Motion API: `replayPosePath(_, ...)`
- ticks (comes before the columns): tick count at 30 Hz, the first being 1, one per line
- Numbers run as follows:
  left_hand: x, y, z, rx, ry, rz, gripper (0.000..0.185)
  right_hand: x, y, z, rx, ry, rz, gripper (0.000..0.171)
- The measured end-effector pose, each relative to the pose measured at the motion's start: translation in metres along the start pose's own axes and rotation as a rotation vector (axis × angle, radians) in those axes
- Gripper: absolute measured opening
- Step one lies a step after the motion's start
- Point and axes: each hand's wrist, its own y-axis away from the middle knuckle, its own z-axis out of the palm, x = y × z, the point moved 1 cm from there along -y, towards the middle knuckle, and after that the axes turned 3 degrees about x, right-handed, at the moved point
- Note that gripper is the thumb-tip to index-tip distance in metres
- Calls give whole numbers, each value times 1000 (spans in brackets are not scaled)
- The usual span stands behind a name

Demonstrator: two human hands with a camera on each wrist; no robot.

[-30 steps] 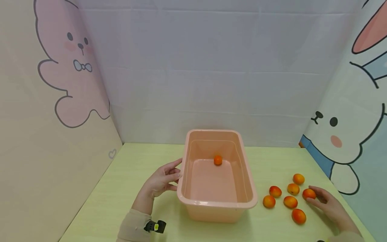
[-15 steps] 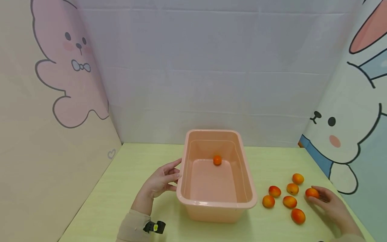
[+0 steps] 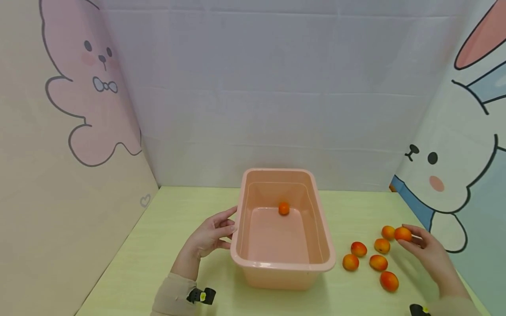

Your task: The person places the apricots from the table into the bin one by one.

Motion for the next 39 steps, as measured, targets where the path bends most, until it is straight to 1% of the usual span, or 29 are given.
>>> replayPosePath(7, 1, 0, 0, 7, 1, -11, 69, -40, -10, -2, 19, -48, -65, 70)
replayPosePath(12, 0, 0, 0, 0, 7, -7, 70, -68, -17, -4, -5, -124, -83, 71)
replayPosePath(15, 0, 0, 0, 0, 6, -4, 70, -84, -23, -5, -15, -141, -115, 68)
replayPosePath(19, 0, 0, 0, 4, -1, -6, 69, -109, -33, -5, -29, -137, -172, 65)
replayPosePath(24, 0, 0, 1, 10, -6, -11, 68, -144, -44, -4, -40, -131, -268, 61)
replayPosePath(26, 0, 0, 1, 12, -6, -12, 68, -157, -48, -2, -42, -157, -307, 59)
replayPosePath(32, 0, 0, 1, 21, -9, -19, 68, -198, -60, 9, -85, -284, -397, 53)
replayPosePath(35, 0, -1, 1, 25, -14, -23, 69, -216, -66, 14, -100, -285, -429, 52)
replayPosePath(39, -1, -1, 0, 20, -15, -18, 69, -239, -73, 18, -111, -244, -436, 55)
